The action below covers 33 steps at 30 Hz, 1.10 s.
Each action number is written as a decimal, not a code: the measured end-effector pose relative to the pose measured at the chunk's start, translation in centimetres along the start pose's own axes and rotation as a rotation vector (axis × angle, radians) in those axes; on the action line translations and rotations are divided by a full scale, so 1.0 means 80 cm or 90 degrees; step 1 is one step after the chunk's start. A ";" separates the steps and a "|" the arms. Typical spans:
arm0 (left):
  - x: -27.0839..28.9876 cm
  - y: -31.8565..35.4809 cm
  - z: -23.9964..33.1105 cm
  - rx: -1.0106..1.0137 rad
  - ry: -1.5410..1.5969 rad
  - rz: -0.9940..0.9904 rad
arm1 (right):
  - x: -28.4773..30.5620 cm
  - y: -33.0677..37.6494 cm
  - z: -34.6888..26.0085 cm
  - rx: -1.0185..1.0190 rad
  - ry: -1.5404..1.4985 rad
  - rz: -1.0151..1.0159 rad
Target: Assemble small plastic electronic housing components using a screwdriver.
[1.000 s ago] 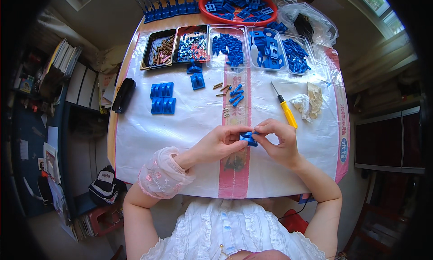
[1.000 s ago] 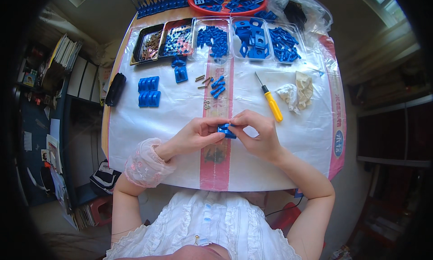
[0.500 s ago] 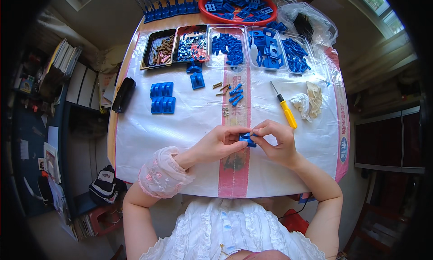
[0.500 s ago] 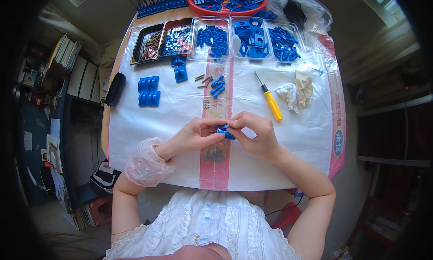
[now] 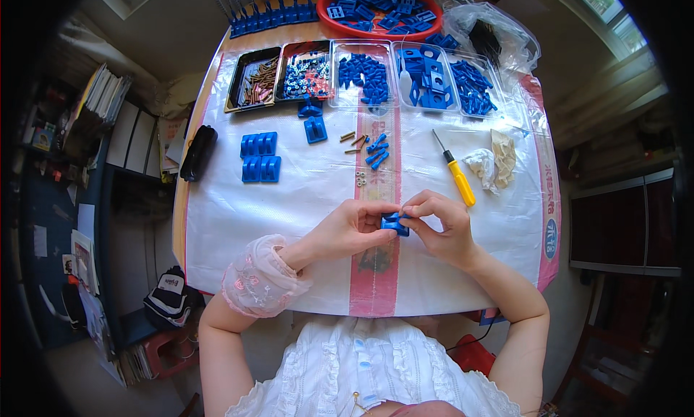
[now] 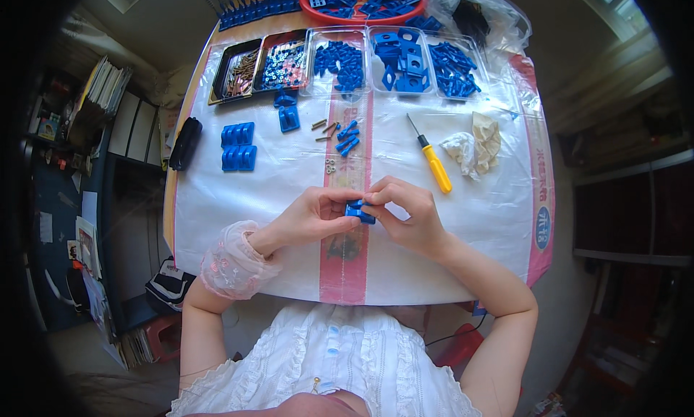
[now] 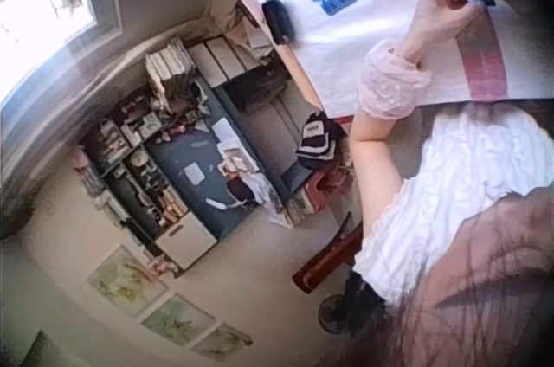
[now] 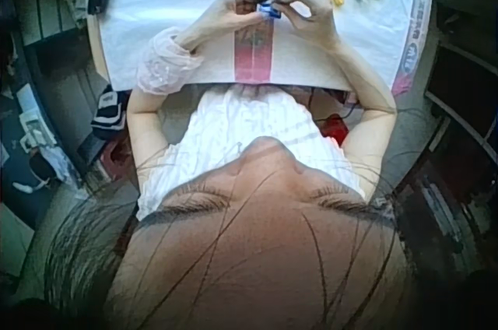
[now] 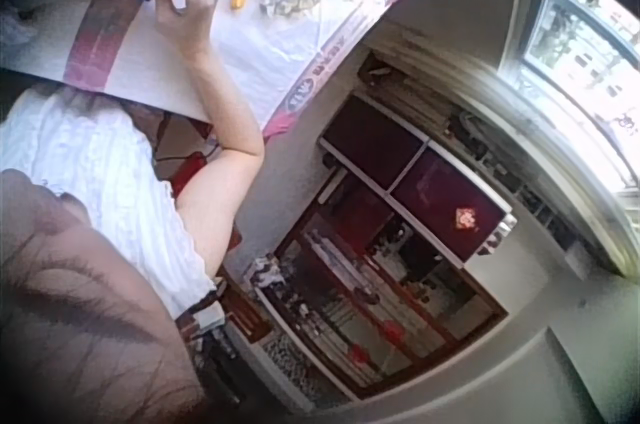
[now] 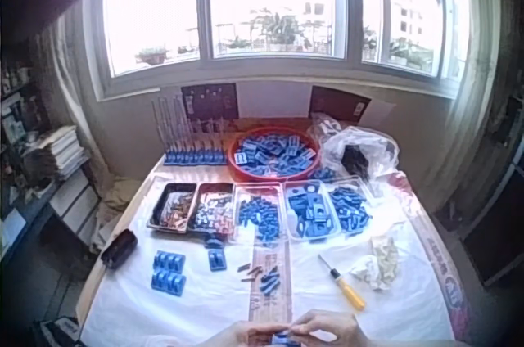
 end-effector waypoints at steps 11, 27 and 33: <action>0.001 -0.003 0.009 0.062 0.071 0.001 | -0.003 0.002 0.011 -0.099 -0.037 0.050; 0.006 -0.002 0.004 0.083 0.056 -0.037 | -0.004 0.005 0.016 -0.253 -0.196 0.028; 0.002 -0.002 0.010 0.094 0.059 -0.038 | -0.004 0.006 0.016 -0.255 -0.212 0.013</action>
Point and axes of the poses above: each hand's wrist, its own y-axis away from the middle knuckle, its own x-axis out of the back of the hand, z = x × y, the point moved 2 cm from there along -y, towards the middle knuckle, and after that the axes turned 10 degrees about -x, right-handed, at the moved point
